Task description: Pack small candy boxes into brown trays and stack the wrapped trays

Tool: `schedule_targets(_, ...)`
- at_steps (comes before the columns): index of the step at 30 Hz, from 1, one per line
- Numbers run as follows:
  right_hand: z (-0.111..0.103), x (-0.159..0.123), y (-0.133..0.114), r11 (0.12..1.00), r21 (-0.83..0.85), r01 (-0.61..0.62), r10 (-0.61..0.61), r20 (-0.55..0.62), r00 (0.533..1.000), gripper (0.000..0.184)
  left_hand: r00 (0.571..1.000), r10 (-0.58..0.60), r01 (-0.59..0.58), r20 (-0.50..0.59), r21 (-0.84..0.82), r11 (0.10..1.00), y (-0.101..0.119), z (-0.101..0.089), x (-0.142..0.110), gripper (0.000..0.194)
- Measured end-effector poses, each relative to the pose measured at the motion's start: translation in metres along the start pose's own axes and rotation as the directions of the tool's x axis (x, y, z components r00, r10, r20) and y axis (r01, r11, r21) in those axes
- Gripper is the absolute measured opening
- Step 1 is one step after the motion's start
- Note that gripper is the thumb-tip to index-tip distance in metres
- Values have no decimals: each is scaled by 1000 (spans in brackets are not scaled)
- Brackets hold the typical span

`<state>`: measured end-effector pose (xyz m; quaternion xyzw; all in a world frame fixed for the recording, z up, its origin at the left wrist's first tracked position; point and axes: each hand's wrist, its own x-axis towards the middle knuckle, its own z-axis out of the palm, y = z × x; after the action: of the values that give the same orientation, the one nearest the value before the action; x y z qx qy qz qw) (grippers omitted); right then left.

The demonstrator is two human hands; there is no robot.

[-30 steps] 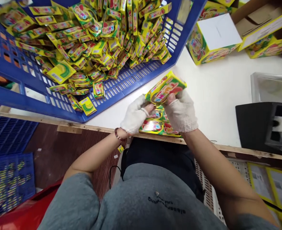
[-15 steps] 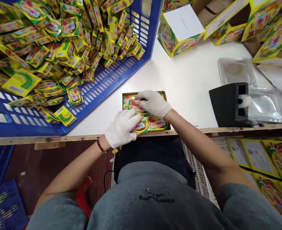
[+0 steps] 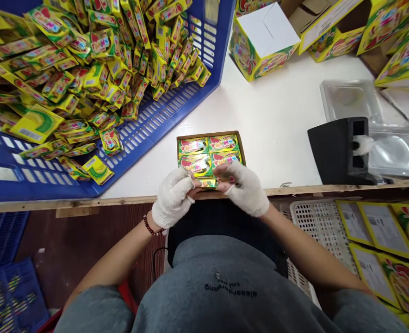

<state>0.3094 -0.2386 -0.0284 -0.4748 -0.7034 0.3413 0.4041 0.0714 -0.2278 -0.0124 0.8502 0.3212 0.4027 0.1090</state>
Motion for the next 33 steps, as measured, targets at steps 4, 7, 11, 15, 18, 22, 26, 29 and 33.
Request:
schedule_targets(4,27,-23,0,976,-191,105,-105,7,994,31,995,-90,91,-44,24,996,2,10,-11,8)
schedule_targets(7,32,-14,-2,960,-260,101,-79,95,992,33,996,-89,89,27,-2,996,-1,10,-10,9)
schedule_targets(11,24,11,-9,981,-191,-19,40,111,993,29,991,-131,131,-6,3,991,-12,-1,6,19)
schedule_targets(15,15,27,-13,970,-132,-203,222,147,964,21,975,-116,109,190,50,993,-17,-11,15,20)
schedule_targets(18,2,29,-12,961,-76,-265,273,131,953,16,963,-133,113,233,97,989,-16,-13,12,26)
schedule_targets(22,-11,31,-10,915,-64,-399,404,181,897,16,962,-195,184,189,71,980,-24,-13,12,41)
schedule_targets(26,-5,37,-11,903,-70,-423,425,289,858,18,944,-146,131,294,71,989,-42,-11,17,55)
schedule_targets(29,-3,38,-6,903,-21,-430,421,249,872,19,949,-143,132,280,58,990,-48,-10,15,60)
schedule_targets(33,-7,36,2,881,-6,-472,462,220,859,22,960,-145,151,240,-7,988,-46,-6,3,57)
